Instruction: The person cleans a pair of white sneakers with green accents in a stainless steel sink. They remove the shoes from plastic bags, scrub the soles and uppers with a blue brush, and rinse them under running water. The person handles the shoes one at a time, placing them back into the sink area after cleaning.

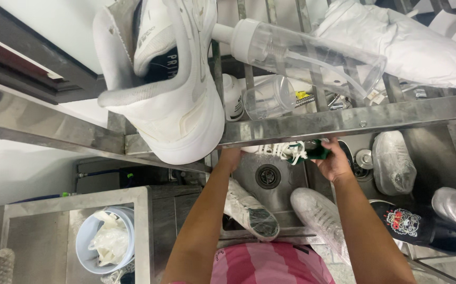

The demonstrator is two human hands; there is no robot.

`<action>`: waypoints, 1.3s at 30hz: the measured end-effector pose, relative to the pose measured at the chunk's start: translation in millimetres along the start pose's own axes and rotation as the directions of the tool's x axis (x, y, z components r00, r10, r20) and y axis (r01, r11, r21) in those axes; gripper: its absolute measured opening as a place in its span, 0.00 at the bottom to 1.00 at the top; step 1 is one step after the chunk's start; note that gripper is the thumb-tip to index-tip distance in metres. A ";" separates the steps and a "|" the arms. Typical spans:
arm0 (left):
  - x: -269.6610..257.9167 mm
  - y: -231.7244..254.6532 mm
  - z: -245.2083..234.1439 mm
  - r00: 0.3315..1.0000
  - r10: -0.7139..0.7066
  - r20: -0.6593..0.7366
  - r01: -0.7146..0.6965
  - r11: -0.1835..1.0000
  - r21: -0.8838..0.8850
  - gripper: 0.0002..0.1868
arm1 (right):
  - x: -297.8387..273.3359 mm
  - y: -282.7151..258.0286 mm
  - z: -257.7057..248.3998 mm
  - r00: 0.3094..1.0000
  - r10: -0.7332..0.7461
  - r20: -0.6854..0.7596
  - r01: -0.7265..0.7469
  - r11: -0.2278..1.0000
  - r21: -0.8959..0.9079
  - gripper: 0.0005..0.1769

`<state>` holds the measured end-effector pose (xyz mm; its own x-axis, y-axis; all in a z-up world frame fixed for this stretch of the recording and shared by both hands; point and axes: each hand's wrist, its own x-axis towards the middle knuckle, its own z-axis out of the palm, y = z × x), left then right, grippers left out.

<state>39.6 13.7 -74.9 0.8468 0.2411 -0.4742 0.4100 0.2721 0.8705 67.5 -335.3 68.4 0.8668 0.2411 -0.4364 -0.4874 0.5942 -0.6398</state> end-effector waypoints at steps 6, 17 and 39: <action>-48.2 29.6 -10.8 0.943 0.259 -0.207 -0.247 0.965 0.084 0.24 | 35.6 38.1 -17.4 0.982 0.180 -0.064 -0.188 0.971 -0.148 0.21; -100.6 73.3 -35.5 0.576 0.807 -0.133 -0.554 0.504 0.662 0.19 | 36.9 125.3 74.7 0.937 0.322 -0.133 -0.345 0.911 -0.225 0.25; -30.0 122.4 -40.1 0.541 0.833 -0.114 -0.611 0.483 0.628 0.18 | 73.1 167.5 79.6 0.983 0.184 0.015 -0.178 0.966 -0.185 0.31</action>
<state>50.8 77.1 40.6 0.7610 0.4636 0.4538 -0.1065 -0.6008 0.7923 57.6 -157.1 -20.4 0.7638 0.3575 -0.5374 -0.6450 0.3894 -0.6575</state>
